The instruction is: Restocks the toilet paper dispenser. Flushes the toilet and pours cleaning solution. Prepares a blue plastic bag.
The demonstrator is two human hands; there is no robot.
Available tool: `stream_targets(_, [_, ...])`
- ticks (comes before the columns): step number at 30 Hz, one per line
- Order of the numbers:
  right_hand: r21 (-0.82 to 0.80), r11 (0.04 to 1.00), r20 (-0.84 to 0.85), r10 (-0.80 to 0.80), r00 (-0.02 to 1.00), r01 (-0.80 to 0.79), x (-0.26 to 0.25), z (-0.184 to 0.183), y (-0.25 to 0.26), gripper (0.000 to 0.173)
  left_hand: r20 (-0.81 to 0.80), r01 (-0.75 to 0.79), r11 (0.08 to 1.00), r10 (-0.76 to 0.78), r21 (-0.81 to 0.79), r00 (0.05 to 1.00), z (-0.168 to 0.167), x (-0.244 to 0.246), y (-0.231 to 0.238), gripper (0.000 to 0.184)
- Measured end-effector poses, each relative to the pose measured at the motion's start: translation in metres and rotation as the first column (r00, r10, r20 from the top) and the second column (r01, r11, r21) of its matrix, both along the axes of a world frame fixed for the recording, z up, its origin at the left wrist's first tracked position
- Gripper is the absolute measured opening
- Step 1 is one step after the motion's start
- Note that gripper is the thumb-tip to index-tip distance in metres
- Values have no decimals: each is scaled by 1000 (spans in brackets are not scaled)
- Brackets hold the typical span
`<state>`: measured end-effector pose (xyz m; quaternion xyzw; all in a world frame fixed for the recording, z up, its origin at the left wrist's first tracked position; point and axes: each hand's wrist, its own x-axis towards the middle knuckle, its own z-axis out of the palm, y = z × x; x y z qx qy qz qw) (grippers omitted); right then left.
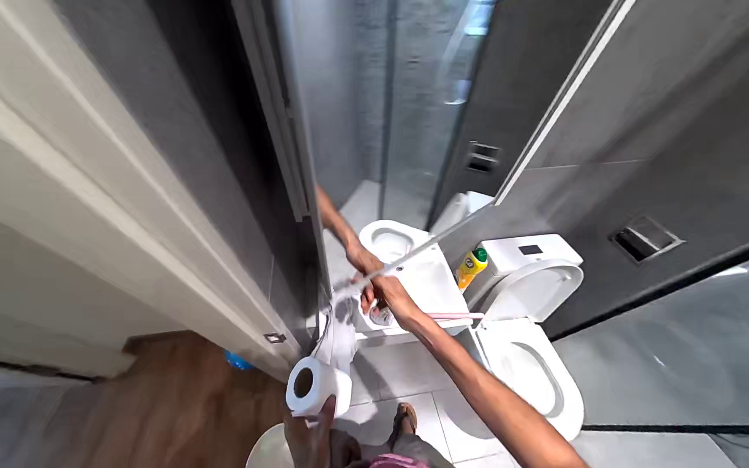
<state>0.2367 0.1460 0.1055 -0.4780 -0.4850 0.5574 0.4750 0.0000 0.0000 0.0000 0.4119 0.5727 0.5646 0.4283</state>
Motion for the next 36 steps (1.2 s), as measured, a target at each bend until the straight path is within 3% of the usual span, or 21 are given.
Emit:
stream_targets(3, [-56,989,15,-138,990,139,-23,2,57,60,31,27,1000,-27,-2,999,-3,-25,-15,97])
stream_targets(8, [-137,974,88,-168,982,179,-25,5,104,63,106,23,998,-29,57,994,18,-30,-6,93])
stream_targets(11, [-138,966,109,-205,973,219,-18,11,114,50,123,129,981,-147,146,982,44,-24,10,94])
stream_targets(13, [-40,990,102,-134,986,139,-23,12,84,39,99,211,955,-235,206,967,62,-21,16,95])
stream_targets(16, [193,969,62,148,987,-158,-36,9,-4,45,157,227,952,-261,208,953,88,-8,25,88])
stream_targets(17, [285,936,59,200,978,-209,-39,8,-39,55,195,222,960,-254,171,947,95,-3,27,85])
stream_targets(19, [380,895,92,214,973,-232,-36,7,-94,91,244,243,967,-254,74,936,108,13,30,80])
stream_targets(20, [392,900,92,165,982,-188,-34,4,-109,95,240,277,961,-273,17,931,113,23,30,78])
stream_targets(23, [287,956,-13,-59,998,60,-20,-4,-137,73,146,515,855,-504,-51,851,118,41,23,77])
stream_targets(25, [132,980,-212,-116,970,146,0,-2,-150,58,22,611,792,-611,4,792,120,46,22,77])
stream_targets(27, [41,981,-403,-155,902,188,17,5,-160,50,-149,635,764,-618,117,772,124,47,25,78])
stream_targets(30, [6,989,-518,-125,846,150,30,10,-166,42,-350,667,708,-579,231,736,135,49,29,72])
stream_targets(33, [-82,996,-499,-77,863,42,35,8,-160,45,-543,692,684,-500,231,675,138,54,29,75])
stream_targets(36, [-205,978,-179,-77,981,40,31,5,-152,58,-530,695,701,-534,157,659,138,54,20,82])
